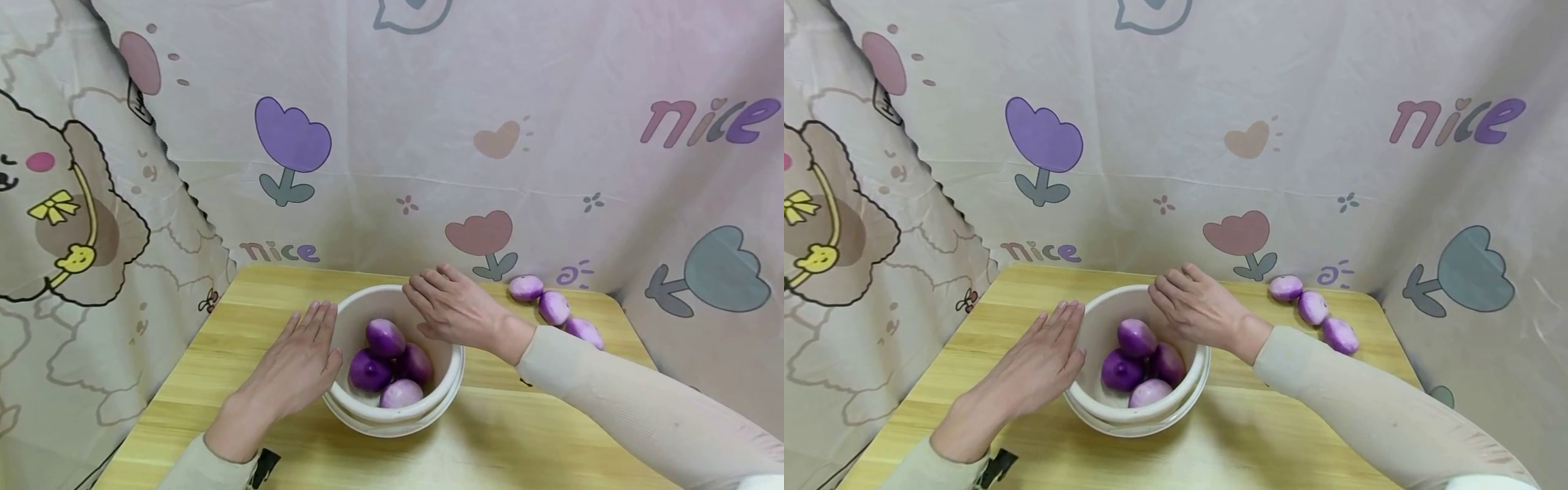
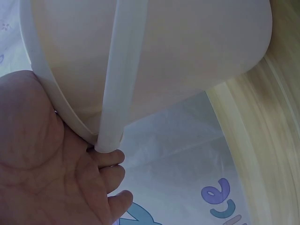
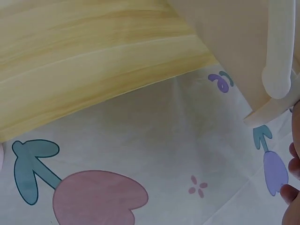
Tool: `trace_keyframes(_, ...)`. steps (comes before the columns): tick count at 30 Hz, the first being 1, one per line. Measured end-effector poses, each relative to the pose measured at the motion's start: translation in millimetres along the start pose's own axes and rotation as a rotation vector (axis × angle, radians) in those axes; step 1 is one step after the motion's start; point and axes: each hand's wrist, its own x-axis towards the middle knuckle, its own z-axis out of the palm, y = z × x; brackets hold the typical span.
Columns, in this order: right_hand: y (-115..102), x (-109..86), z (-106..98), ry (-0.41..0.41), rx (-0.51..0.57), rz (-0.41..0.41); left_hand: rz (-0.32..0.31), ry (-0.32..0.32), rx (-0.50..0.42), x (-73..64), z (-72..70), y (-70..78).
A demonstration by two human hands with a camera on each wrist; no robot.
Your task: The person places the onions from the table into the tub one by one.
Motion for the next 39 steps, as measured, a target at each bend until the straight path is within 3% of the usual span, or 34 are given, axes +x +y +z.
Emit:
trace_keyframes(11, 1.5, -4.2, 2.8, 0.03, 0.028, 0.048, 0.012, 0.011, 0.047, 1.3, -0.1, 0.7)
trace_keyframes(18, 1.6, -12.7, 7.8, 0.106, 0.15, 0.216, 0.016, 0.003, 0.044, 3.7, -0.4, 1.1)
trace_keyframes(24, 0.9, -31.0, 12.5, 0.161, 0.199, 0.358, -0.01, -0.022, 0.009, 1.4, -0.4, 0.6)
trace_keyframes(31, 15.5, -79.6, 21.1, 0.137, 0.201, 0.47, -0.03, -0.044, -0.021, 1.8, -0.4, 1.5)
trace_keyframes(39, 42.8, -177.3, 43.5, -0.001, 0.165, 0.587, -0.037, -0.063, -0.046, 3.5, -0.9, 3.5)
